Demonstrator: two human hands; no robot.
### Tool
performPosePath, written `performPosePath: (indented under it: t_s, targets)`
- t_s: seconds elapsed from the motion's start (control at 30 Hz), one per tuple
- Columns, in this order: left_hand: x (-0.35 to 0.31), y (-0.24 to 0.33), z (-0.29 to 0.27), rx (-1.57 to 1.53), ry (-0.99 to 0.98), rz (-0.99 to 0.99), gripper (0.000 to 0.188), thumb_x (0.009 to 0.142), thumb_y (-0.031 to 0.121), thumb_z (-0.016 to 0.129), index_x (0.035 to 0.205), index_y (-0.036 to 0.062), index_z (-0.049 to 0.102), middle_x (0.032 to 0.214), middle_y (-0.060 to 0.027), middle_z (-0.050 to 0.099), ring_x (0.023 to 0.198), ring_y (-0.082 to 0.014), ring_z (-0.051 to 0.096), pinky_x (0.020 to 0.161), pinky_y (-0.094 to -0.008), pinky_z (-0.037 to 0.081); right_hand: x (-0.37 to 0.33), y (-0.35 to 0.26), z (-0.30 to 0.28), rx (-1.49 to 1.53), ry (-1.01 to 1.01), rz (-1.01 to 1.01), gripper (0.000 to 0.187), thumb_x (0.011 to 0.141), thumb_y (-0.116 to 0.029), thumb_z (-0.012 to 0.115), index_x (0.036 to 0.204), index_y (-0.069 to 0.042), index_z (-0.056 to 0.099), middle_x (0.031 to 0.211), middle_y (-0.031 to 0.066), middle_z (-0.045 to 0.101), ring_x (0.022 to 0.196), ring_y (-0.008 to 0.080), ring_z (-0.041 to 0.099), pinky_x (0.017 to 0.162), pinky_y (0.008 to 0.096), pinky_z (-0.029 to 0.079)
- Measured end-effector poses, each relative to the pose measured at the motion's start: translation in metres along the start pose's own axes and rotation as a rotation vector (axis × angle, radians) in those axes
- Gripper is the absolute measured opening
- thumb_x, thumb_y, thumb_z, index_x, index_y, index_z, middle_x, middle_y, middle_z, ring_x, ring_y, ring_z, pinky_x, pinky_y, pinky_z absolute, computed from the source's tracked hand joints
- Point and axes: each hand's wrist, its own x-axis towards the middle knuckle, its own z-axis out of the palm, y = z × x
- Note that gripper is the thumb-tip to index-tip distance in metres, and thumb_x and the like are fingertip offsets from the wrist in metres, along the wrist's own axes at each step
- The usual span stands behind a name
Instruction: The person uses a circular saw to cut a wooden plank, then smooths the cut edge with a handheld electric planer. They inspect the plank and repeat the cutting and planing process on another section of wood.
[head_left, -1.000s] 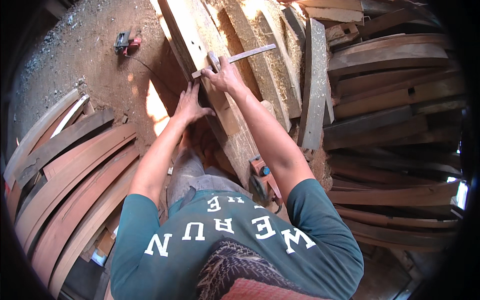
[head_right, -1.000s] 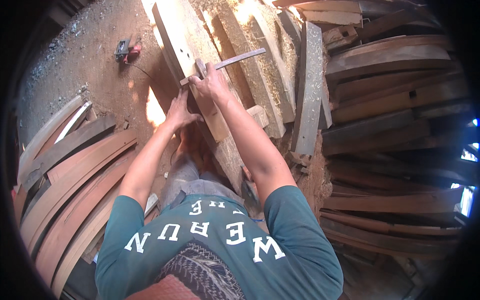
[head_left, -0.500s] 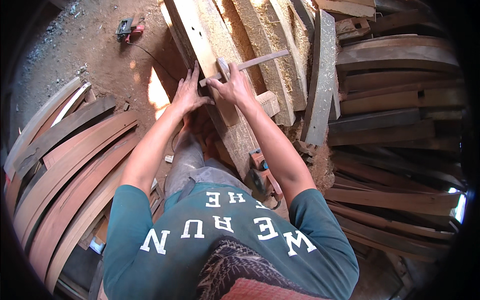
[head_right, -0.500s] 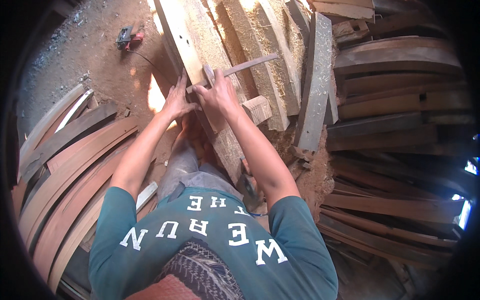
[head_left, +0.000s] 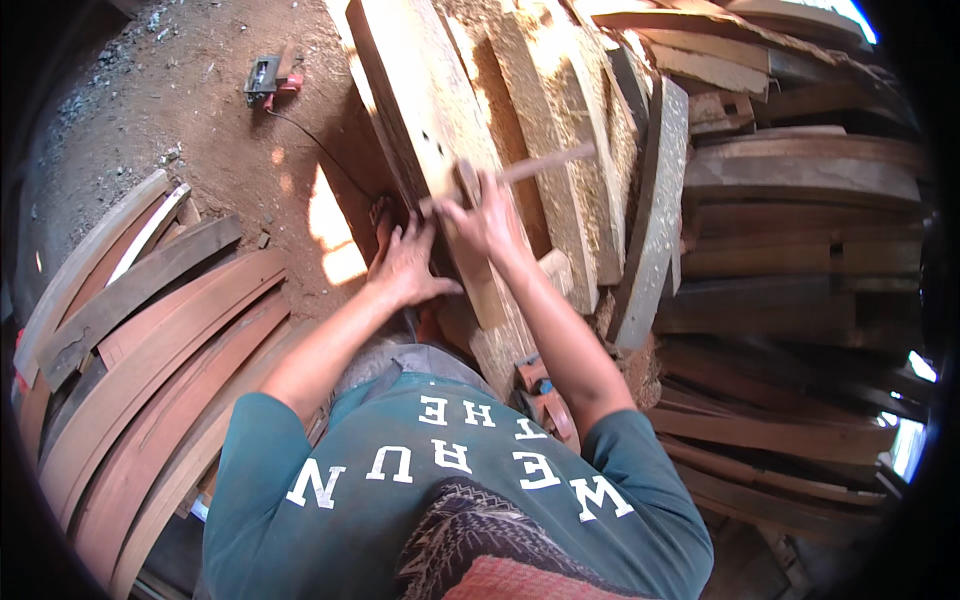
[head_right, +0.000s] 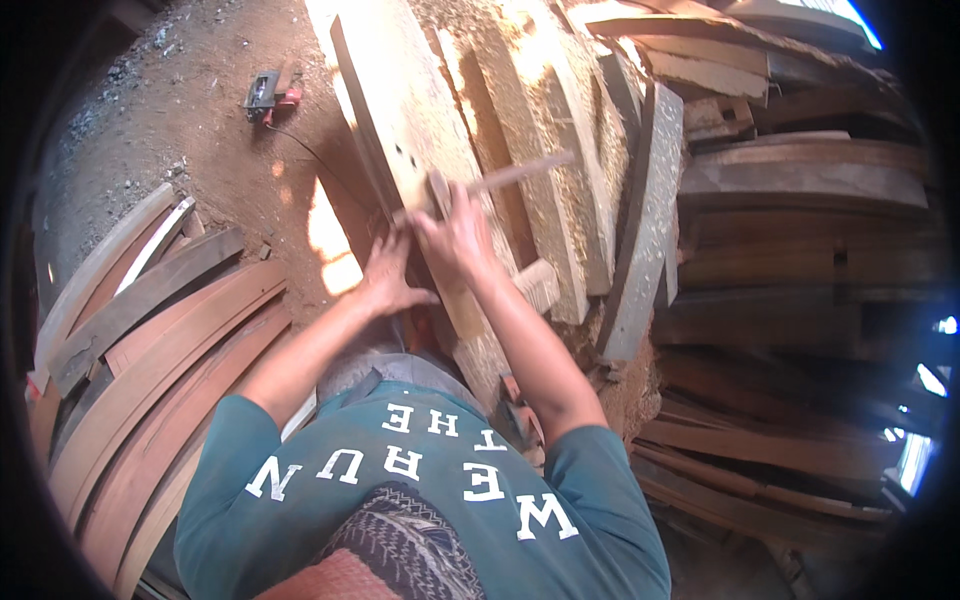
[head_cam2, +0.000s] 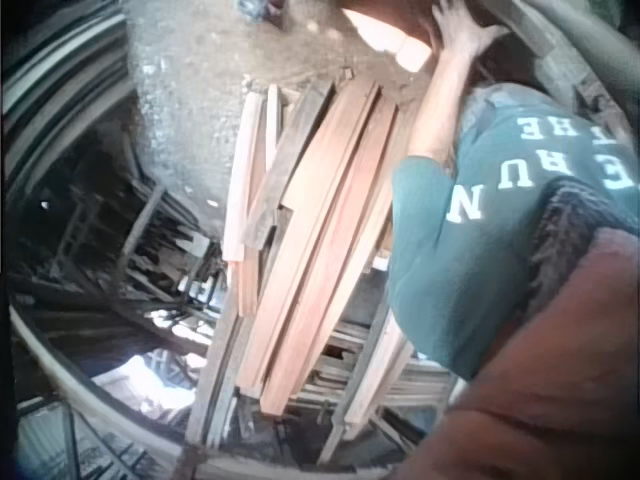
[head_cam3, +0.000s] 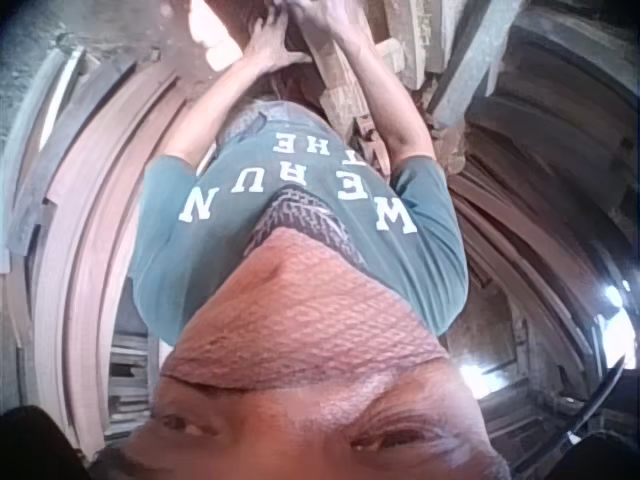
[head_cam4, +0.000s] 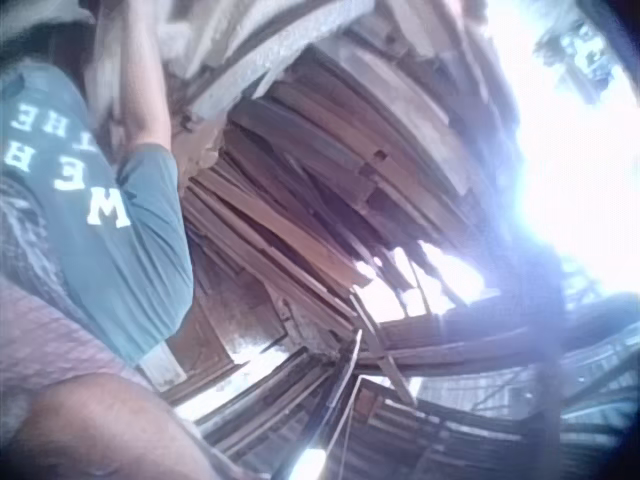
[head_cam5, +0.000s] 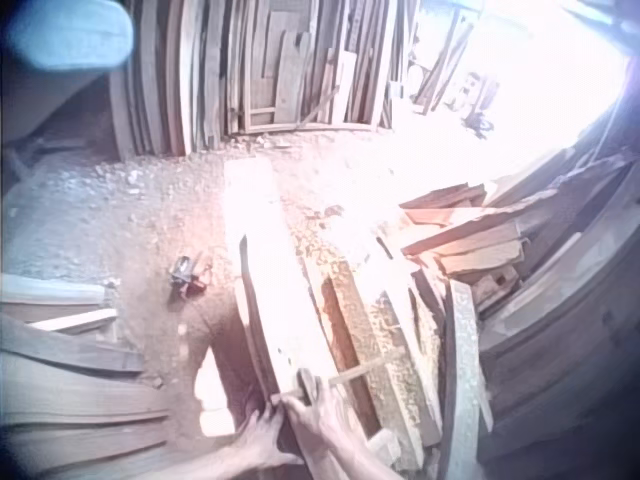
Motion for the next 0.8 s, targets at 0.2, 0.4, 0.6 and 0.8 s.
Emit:
performPosePath:
  t_s: [0.2, 0.4, 0.6, 0.8]
  targets:
    - [0.001, -0.015, -0.051, -0.079, -0.192, 0.079, 0.139, 0.075, 0.067, 0.087, 0.170, -0.0016, 0.013, 0.175, -0.0276, 0.024, 0.164, -0.0446, 0.017, 0.131, -0.0650, 0.014, 0.217, -0.131, -0.010, 0.005, -0.054, -0.026, 0.114, 0.080, -0.070, 0.085, 0.150, 0.009, 0.045, 0.133, 0.0387, 0.065, 0.127, 0.0484, 0.065, 0.105, 0.0517, 0.055]
    - [0.088, -0.039, -0.136, -0.375, 0.292, -0.010, 0.118, 0.085, 0.043, 0.088, 0.170, 0.0013, 0.018, 0.164, -0.0288, 0.044, 0.154, -0.0418, 0.042, 0.127, -0.0473, 0.035, 0.257, -0.158, -0.010, 0.018, -0.089, -0.020, 0.123, 0.074, -0.074, 0.087, 0.151, 0.012, 0.045, 0.137, 0.0384, 0.063, 0.133, 0.0477, 0.062, 0.110, 0.0511, 0.052]
    - [0.159, -0.045, -0.207, -0.641, 0.315, -0.150, 0.121, 0.085, 0.030, 0.086, 0.170, -0.0029, 0.006, 0.169, -0.0327, 0.032, 0.156, -0.0423, 0.038, 0.128, -0.0432, 0.034, 0.268, -0.175, -0.008, 0.005, -0.072, -0.248, 0.105, 0.079, -0.060, 0.090, 0.151, 0.005, 0.050, 0.140, 0.0362, 0.063, 0.132, 0.0477, 0.063, 0.110, 0.0490, 0.053]
    - [0.162, -0.052, -0.205, -0.542, 0.327, -0.103, 0.121, 0.089, 0.035, 0.083, 0.167, -0.0092, 0.002, 0.172, -0.0345, 0.020, 0.157, -0.0456, 0.033, 0.129, -0.0432, 0.032, 0.430, -0.223, 0.032, -0.397, 0.087, -0.511, 0.076, 0.093, -0.059, 0.074, 0.147, -0.008, 0.059, 0.124, 0.0250, 0.067, 0.112, 0.0428, 0.066, 0.103, 0.0496, 0.055]
